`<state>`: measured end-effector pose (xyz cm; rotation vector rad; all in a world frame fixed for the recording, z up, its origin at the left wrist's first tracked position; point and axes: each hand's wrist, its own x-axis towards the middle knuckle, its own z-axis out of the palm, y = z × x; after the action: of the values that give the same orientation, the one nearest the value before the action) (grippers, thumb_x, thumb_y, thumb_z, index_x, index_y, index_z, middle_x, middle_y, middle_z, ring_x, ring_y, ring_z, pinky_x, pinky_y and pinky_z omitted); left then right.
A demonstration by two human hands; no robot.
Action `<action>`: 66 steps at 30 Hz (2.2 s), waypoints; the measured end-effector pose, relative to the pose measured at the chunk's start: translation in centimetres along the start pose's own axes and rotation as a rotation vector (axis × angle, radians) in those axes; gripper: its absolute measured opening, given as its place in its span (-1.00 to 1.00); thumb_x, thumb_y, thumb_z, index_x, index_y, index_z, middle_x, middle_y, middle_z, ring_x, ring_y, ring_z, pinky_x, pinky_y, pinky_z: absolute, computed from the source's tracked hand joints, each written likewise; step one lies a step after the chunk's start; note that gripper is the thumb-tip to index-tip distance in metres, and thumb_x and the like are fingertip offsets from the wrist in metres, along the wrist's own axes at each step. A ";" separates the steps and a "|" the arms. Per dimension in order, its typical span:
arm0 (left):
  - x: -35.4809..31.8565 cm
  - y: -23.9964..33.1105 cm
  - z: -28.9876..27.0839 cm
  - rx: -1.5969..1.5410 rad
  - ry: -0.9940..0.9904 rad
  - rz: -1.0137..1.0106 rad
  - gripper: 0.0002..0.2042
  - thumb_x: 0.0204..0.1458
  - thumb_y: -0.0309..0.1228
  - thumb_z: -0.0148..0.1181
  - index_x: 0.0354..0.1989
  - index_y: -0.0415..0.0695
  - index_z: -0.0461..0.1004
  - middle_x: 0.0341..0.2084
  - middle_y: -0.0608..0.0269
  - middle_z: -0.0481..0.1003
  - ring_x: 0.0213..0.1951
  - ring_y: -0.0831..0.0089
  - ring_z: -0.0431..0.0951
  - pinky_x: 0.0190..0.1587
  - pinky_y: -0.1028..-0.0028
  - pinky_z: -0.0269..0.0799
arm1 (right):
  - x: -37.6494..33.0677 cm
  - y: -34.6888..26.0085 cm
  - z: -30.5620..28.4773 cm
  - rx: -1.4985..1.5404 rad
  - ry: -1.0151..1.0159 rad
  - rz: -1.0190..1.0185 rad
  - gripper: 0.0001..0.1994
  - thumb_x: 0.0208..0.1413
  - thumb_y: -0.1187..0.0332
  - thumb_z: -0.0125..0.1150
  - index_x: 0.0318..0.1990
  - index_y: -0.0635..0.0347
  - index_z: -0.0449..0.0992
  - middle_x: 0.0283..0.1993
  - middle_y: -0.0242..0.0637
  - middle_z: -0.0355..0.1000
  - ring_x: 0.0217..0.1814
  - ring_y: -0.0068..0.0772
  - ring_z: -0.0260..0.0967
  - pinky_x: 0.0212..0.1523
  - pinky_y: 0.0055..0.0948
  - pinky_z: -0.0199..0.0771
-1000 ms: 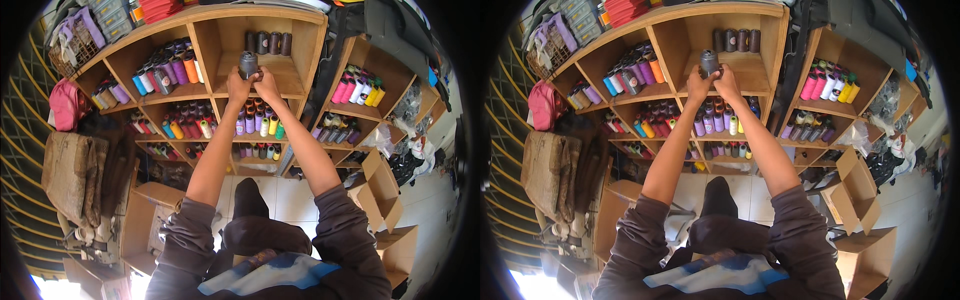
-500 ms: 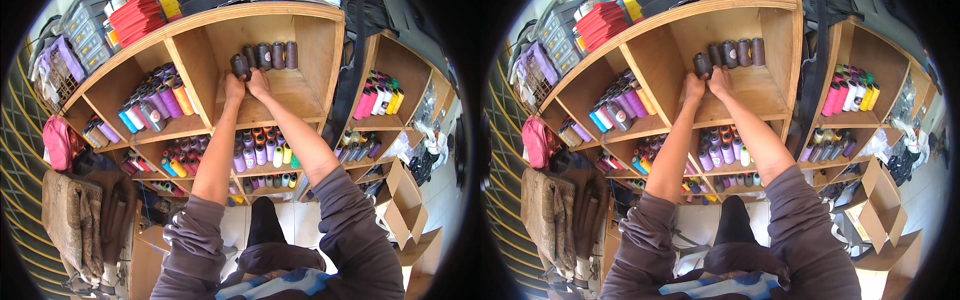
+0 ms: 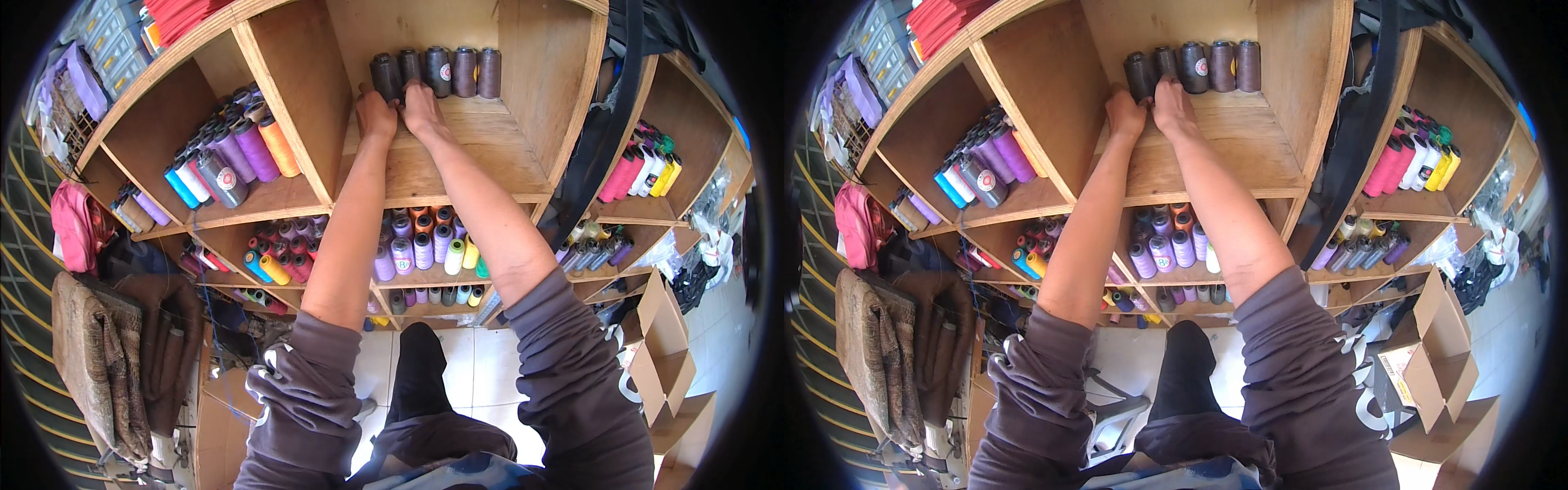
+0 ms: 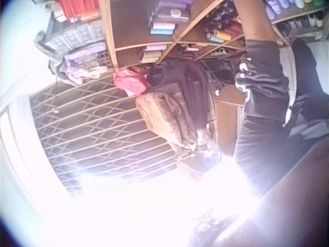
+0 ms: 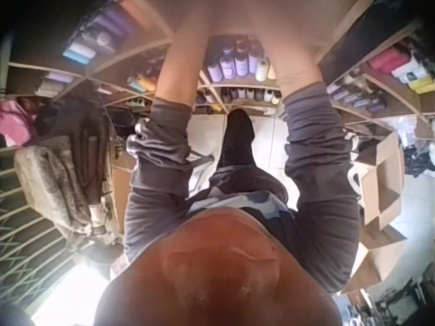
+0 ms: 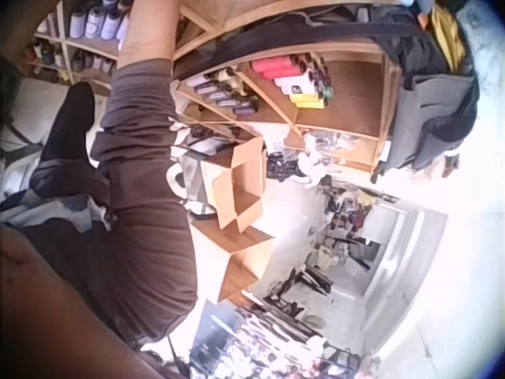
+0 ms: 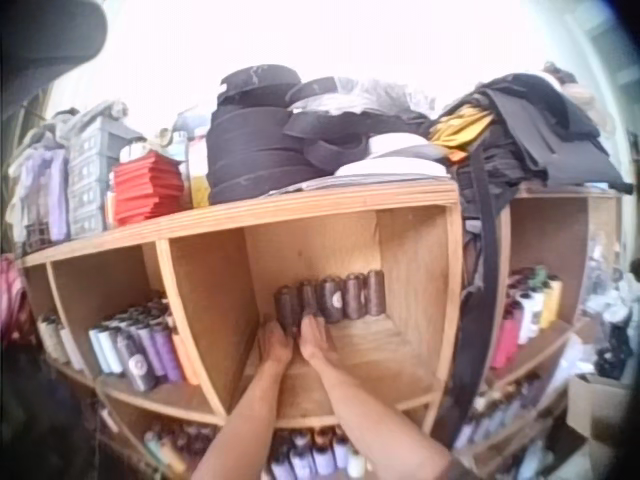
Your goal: The person sorts spools of thread from a cardboard box and places them onto wooden shelves, grouping them by color and type.
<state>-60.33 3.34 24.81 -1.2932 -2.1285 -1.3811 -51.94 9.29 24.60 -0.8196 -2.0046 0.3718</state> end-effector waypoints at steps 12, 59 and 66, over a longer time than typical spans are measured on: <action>0.7 -0.6 1.5 -0.101 -0.286 0.014 -0.54 0.04 -0.49 0.01 0.16 -0.34 0.19 0.03 -0.33 0.32 0.07 -0.11 0.36 0.12 0.16 0.27 | -0.9 -1.4 -1.4 -0.045 -0.142 0.131 -0.79 0.14 0.43 -0.09 -0.14 0.27 0.45 -0.01 0.05 0.42 0.07 0.05 0.36 0.05 -0.08 0.37; -72.2 57.5 -9.4 -1.062 -1.692 -0.075 -0.74 0.21 -0.34 -0.06 -0.09 -0.27 0.42 -0.28 0.04 0.52 -0.27 0.33 0.56 -0.22 0.41 0.44 | -69.1 -0.4 -67.9 -0.109 0.939 1.269 -0.70 0.02 0.46 0.17 -0.05 0.32 0.45 -0.14 -0.11 0.49 -0.23 -0.22 0.48 -0.19 -0.35 0.49; -75.7 64.0 1.1 -1.090 -1.905 -0.007 -0.61 0.18 -0.17 0.06 -0.07 -0.31 0.39 -0.18 0.06 0.48 -0.21 0.39 0.51 -0.10 0.40 0.45 | -73.5 5.7 -74.9 -0.381 1.038 1.522 -0.68 -0.05 0.42 0.20 -0.09 0.29 0.51 -0.15 -0.05 0.52 -0.09 -0.22 0.51 -0.04 -0.34 0.45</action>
<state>33.36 -26.71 12.27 -4.2275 -1.5873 -1.3187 40.07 -40.52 15.01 -2.1214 -0.2046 0.2563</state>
